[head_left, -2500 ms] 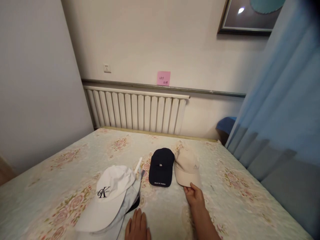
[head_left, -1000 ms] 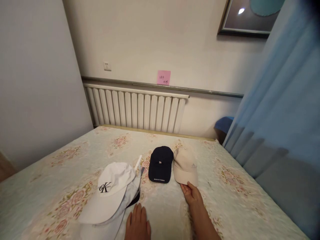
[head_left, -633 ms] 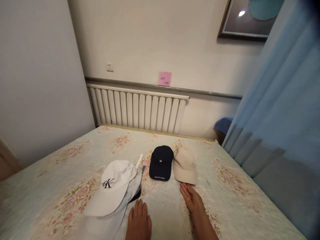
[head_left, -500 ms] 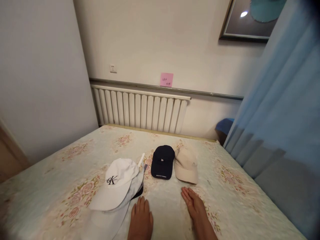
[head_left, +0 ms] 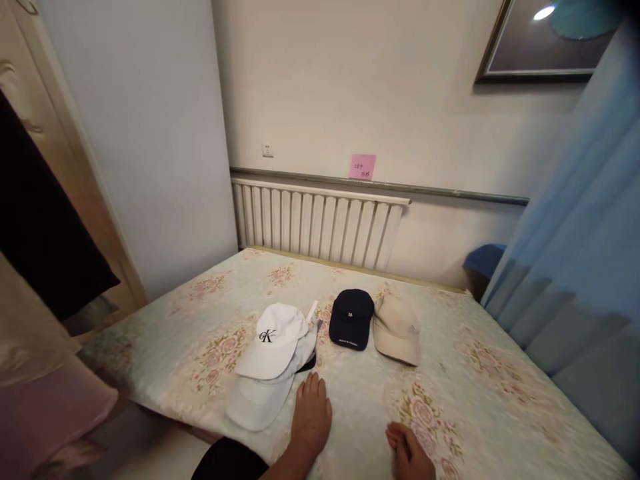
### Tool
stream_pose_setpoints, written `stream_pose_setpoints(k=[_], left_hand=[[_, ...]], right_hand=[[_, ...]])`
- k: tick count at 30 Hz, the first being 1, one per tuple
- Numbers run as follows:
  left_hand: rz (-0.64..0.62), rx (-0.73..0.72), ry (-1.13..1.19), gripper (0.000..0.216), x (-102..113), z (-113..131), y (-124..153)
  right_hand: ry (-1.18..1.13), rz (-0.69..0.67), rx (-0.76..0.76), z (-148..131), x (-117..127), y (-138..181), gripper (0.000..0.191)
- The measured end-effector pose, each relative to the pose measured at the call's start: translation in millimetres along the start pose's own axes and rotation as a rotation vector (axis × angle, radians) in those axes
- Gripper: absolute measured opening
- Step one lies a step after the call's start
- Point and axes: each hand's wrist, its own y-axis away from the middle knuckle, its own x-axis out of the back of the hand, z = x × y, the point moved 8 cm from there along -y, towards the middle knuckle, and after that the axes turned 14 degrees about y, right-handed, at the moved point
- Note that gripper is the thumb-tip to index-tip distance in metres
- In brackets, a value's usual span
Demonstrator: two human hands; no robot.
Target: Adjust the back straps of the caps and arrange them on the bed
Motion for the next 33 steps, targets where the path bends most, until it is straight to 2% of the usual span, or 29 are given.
stream_pose_setpoints(k=[2, 4, 11, 14, 19, 21, 24, 26, 28, 33], left_hand=[[-0.027, -0.005, 0.016, 0.042, 1, -1, 3], [-0.059, -0.019, 0.031, 0.044, 1, -2, 7], [-0.127, -0.02, 0.139, 0.04, 8, -17, 30], [-0.059, -0.027, 0.143, 0.038, 29, -25, 31], [0.141, -0.142, 0.026, 0.042, 84, -34, 18], [0.207, -0.104, -0.051, 0.046, 102, -43, 8], [0.243, 0.037, -0.162, 0.047, 117, -62, -7], [0.222, 0.129, -0.21, 0.047, 118, -73, -16], [0.177, 0.197, -0.231, 0.048, 114, -82, -23], [0.059, 0.295, -0.271, 0.051, 105, -90, -35]], right_hand=[[0.143, 0.033, 0.101, 0, 3, 11, 0.029], [0.174, 0.058, 0.169, -1, 3, 18, 0.031], [0.026, 0.084, 0.163, -5, -1, 23, 0.03], [0.069, 0.078, 0.201, -5, -3, 22, 0.031], [0.101, 0.089, 0.274, -3, -3, 21, 0.028], [0.171, 0.109, 0.38, -7, -2, 23, 0.025], [0.385, 0.145, 0.65, -21, -6, 32, 0.02], [0.543, 0.193, 0.818, -29, -11, 40, 0.022], [0.668, 0.244, 0.921, -33, -15, 46, 0.023], [0.84, 0.283, 1.028, -34, -24, 51, 0.026]])
